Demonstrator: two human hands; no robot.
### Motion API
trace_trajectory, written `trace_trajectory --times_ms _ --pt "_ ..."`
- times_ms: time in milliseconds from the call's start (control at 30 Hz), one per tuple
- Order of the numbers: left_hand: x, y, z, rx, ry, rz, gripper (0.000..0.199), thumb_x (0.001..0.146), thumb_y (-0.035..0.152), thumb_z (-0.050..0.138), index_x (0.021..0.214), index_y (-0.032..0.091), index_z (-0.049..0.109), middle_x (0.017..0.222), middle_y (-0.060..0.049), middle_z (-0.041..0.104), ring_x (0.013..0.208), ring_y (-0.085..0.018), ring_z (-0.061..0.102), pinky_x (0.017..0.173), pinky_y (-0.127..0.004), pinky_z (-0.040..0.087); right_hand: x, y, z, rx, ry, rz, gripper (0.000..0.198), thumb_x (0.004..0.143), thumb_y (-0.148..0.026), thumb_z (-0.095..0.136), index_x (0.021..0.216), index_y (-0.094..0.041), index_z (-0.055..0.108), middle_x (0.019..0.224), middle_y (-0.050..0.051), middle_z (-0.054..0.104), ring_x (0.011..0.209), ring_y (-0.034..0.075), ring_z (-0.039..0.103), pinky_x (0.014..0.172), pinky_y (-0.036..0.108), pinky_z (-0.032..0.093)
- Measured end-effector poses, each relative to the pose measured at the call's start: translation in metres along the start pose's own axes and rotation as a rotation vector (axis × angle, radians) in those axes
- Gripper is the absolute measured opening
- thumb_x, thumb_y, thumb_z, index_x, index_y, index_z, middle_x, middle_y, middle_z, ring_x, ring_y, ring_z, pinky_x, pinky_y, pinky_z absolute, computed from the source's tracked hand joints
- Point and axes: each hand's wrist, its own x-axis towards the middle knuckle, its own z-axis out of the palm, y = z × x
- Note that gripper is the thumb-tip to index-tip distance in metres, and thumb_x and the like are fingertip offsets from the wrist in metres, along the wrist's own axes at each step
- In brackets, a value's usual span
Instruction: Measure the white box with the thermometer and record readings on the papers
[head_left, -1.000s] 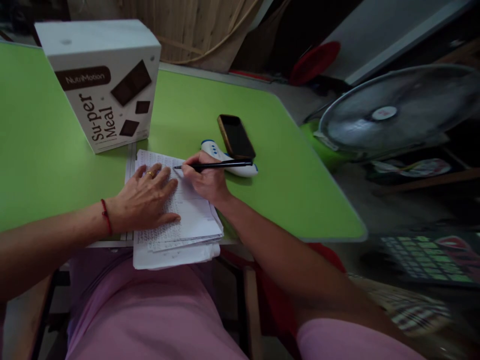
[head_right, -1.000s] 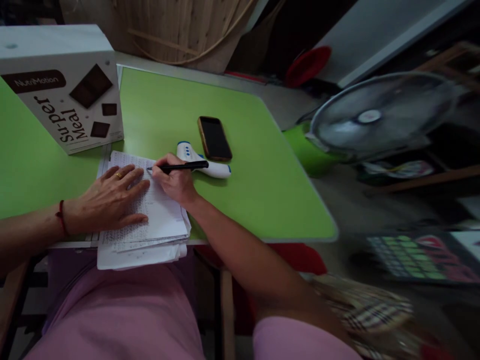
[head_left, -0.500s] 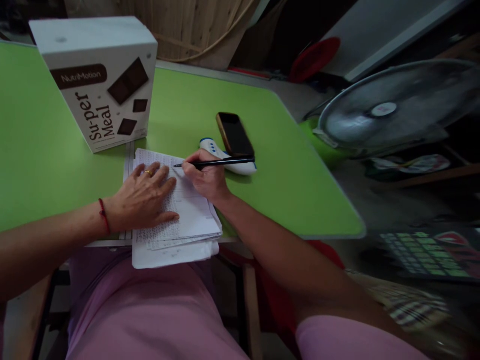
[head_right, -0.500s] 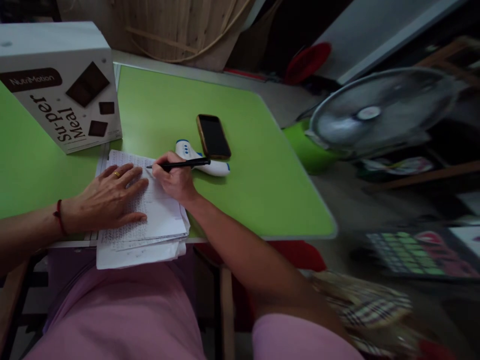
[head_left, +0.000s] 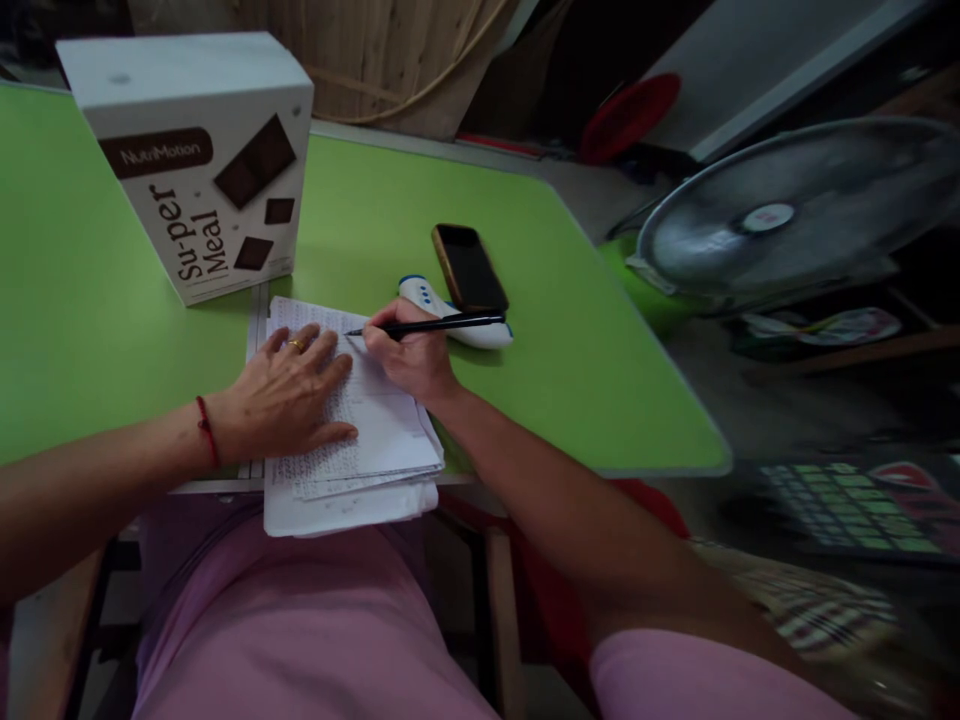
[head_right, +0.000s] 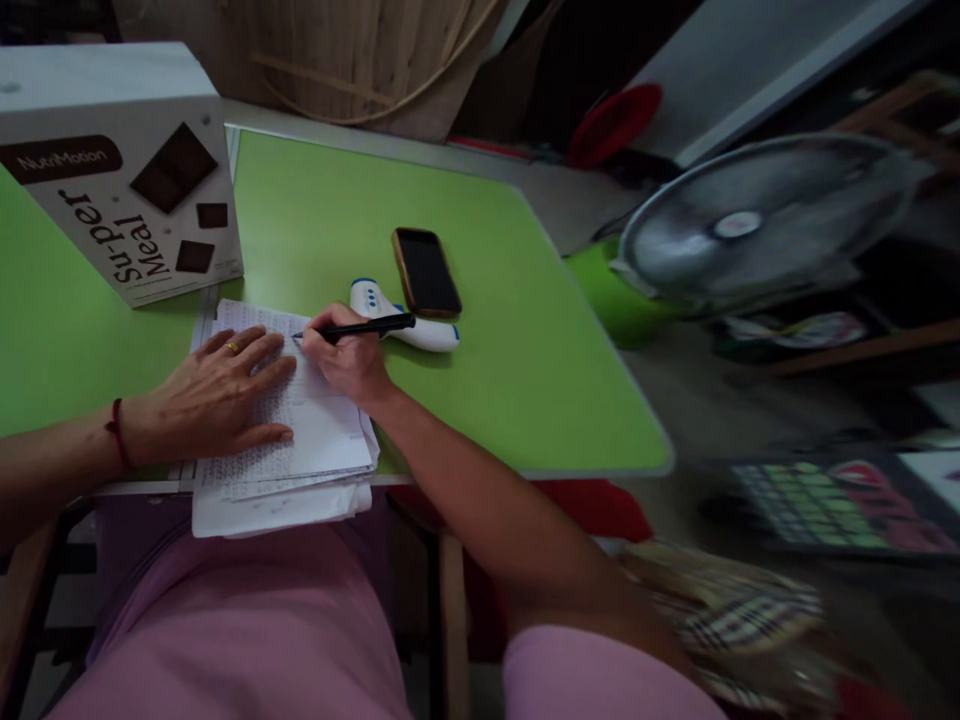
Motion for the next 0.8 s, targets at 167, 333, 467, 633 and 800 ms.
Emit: trace_trajectory --times_ms 167,333,467,633,800 --pt "-0.0009 -0.0007 0.0007 -0.004 0.016 0.008 0.063 0.089 0.059 0.061 0.129 0.011 0.054 0.141 -0.022 0.048 0.133 -0.040 0.042 0.109 -0.055 0.037 0.0000 0.0004 -0.0002 0.011 0.004 -0.010 0.009 0.077 -0.027 0.056 0.068 -0.023 0.053 0.059 -0.004 0.054 0.056 0.013 0.050 0.057 0.028 0.046" --pt "-0.0008 -0.0009 -0.0006 -0.008 0.018 0.009 0.061 0.089 0.058 0.061 0.127 0.011 0.054 0.140 -0.022 0.048 0.132 -0.040 0.043 0.108 -0.055 0.038 0.0001 -0.0014 -0.0009 -0.006 0.029 0.024 0.012 0.076 -0.029 0.056 0.066 -0.024 0.053 0.057 -0.004 0.055 0.056 0.013 0.050 0.058 0.028 0.047" --pt "-0.0012 -0.0010 -0.0011 -0.009 0.026 0.010 0.060 0.088 0.057 0.062 0.126 0.011 0.055 0.139 -0.022 0.049 0.131 -0.040 0.044 0.107 -0.055 0.038 0.0002 -0.0030 -0.0010 -0.018 0.045 0.030 0.011 0.075 -0.028 0.057 0.066 -0.024 0.053 0.058 -0.004 0.056 0.057 0.013 0.050 0.059 0.028 0.047" --pt "-0.0020 -0.0017 -0.0006 0.001 0.015 0.009 0.061 0.089 0.059 0.060 0.127 0.012 0.053 0.140 -0.021 0.048 0.131 -0.039 0.043 0.108 -0.054 0.037 0.0006 -0.0020 -0.0004 -0.025 0.011 0.047 0.010 0.074 -0.026 0.057 0.066 -0.024 0.053 0.058 -0.004 0.055 0.057 0.013 0.050 0.058 0.028 0.046" --pt "-0.0016 -0.0018 -0.0005 -0.006 0.016 0.006 0.062 0.089 0.059 0.061 0.128 0.011 0.054 0.141 -0.022 0.047 0.133 -0.040 0.042 0.109 -0.055 0.036 0.0012 -0.0023 -0.0008 0.008 0.022 0.027 0.010 0.073 -0.028 0.056 0.065 -0.024 0.053 0.056 -0.004 0.054 0.054 0.013 0.049 0.056 0.028 0.045"
